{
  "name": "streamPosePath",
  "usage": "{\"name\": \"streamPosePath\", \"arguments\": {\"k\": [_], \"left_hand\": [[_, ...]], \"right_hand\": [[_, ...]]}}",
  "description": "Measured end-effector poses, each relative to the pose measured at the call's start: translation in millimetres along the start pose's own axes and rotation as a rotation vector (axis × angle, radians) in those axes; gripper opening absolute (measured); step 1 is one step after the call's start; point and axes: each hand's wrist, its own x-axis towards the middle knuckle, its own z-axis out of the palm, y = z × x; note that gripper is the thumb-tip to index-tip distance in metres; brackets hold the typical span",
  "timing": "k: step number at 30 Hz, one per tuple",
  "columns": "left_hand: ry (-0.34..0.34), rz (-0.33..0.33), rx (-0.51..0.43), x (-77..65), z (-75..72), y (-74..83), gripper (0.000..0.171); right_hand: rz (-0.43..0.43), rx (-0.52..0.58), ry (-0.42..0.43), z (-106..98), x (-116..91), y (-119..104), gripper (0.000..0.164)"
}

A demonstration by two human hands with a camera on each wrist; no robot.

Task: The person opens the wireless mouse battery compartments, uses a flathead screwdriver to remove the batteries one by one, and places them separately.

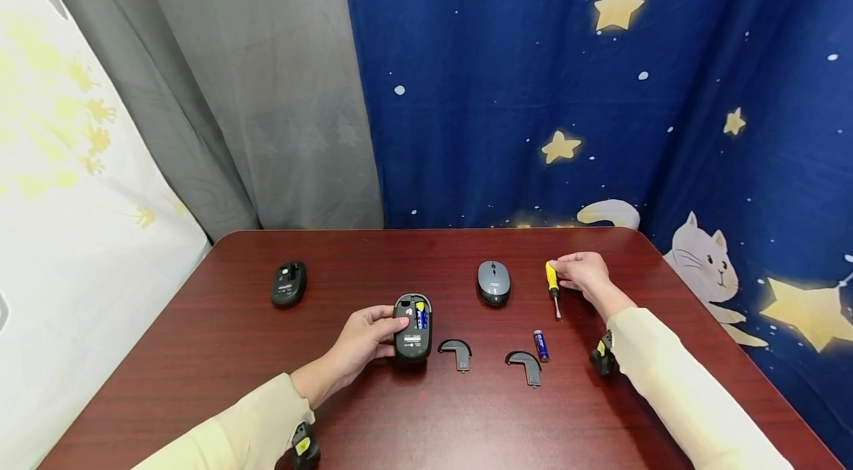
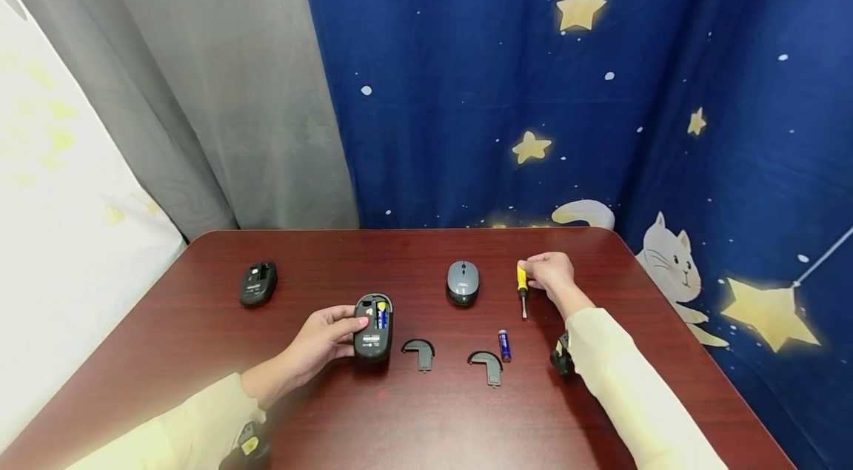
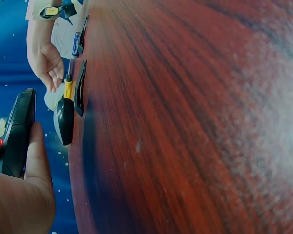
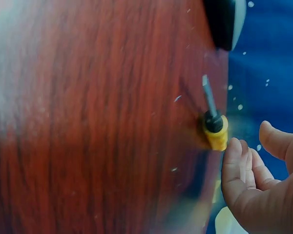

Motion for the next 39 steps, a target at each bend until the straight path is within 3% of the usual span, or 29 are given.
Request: {"name": "streamPosePath", "arguments": {"k": [15,28,39], "left_hand": [[-0.019,0.010,-0.016,-1.5,2.4,0.8,0.043],[-0.017,0.011,-0.017,-0.7,2.4,-1.2,0.042],[-0.024,0.019,-0.032,0.3,2.9,-0.9,0.039]], "right_hand": [[0.027,-0.099,0.058,0,17,15,0.034],[-0.057,-0.254,0.077,6,17,15,0.029],[-0.073,-0.223,0.078,12,18,12,0.026]]}}
